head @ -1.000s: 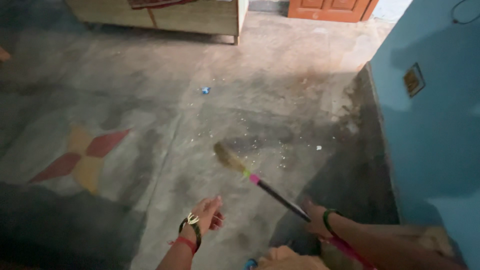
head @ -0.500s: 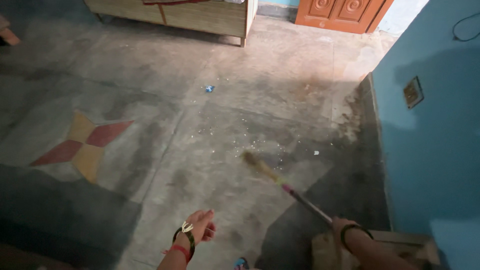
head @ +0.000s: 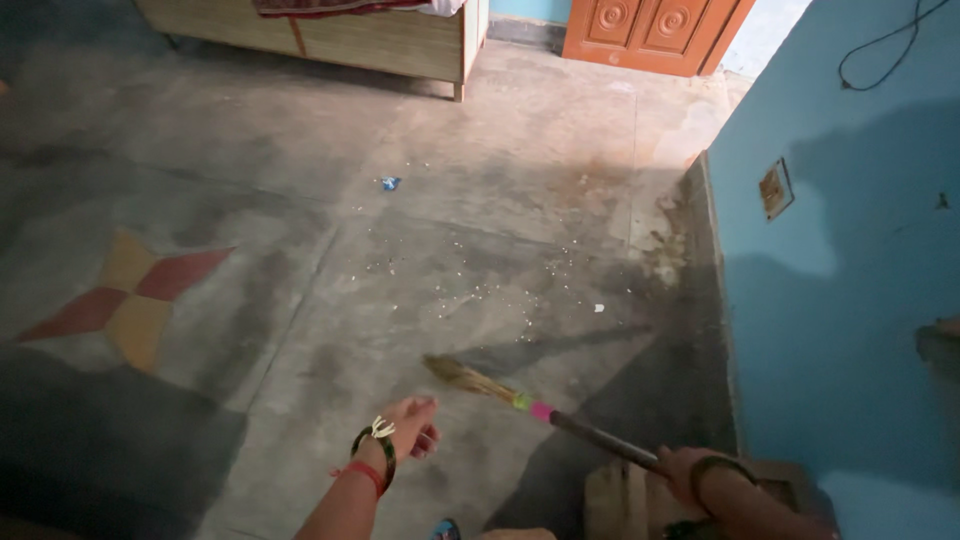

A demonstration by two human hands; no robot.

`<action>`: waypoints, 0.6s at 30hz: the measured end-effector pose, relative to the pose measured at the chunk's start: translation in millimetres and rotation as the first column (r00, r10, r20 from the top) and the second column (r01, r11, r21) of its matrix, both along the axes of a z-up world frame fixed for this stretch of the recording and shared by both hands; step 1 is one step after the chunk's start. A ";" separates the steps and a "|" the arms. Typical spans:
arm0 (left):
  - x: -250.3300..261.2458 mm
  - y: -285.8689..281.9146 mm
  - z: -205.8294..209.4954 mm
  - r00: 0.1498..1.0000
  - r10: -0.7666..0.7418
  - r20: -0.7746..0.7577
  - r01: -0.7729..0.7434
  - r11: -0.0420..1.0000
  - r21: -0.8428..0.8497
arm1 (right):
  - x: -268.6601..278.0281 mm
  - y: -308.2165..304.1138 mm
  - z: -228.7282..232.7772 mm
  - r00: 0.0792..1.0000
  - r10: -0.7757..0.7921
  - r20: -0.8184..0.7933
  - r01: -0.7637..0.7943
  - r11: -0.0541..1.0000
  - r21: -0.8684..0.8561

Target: The person sweeps a concrete floor with a broom, gathering small debris and dust into a pile near the doorway. They move around a bed and a wooden cabinet while sweeping different sections of the room.

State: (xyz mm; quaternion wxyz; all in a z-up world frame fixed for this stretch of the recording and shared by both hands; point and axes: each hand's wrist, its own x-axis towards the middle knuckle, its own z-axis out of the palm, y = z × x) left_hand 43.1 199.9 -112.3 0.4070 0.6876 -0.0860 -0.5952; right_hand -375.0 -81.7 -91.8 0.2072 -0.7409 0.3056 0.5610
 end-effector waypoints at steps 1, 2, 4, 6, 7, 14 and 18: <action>-5.1 -1.7 6.9 1.000 0.005 0.006 -0.005 1.000 -0.012 | 1.6 -2.7 -2.4 0.997 -0.053 -0.049 0.051 0.998 -0.040; -9.9 -2.6 11.8 1.000 0.010 0.011 -0.010 1.000 -0.023 | 4.2 -2.4 -4.8 0.990 -0.107 -0.095 0.099 0.992 -0.083; -17.4 -2.9 14.7 0.998 -0.022 0.059 0.023 1.000 -0.011 | 8.5 2.3 -10.4 0.971 -0.237 -0.028 0.228 0.954 -0.196; -21.7 -4.9 11.3 0.997 -0.030 0.066 0.029 1.000 0.005 | 6.8 0.2 -11.0 0.960 -0.279 0.008 0.271 0.926 -0.261; -23.5 -4.2 10.0 0.999 -0.022 0.049 0.021 1.000 0.017 | 7.4 -0.5 -9.5 0.965 -0.261 0.002 0.252 0.929 -0.271; -36.1 -23.4 -14.2 0.999 0.030 0.044 -0.030 1.000 0.006 | -44.4 -24.4 34.2 0.955 -0.274 0.114 0.294 0.924 -0.246; -49.4 -46.2 -16.6 0.998 -0.049 0.026 0.050 0.997 -0.059 | -54.5 -26.9 68.0 0.987 -0.152 -0.041 0.138 0.960 -0.244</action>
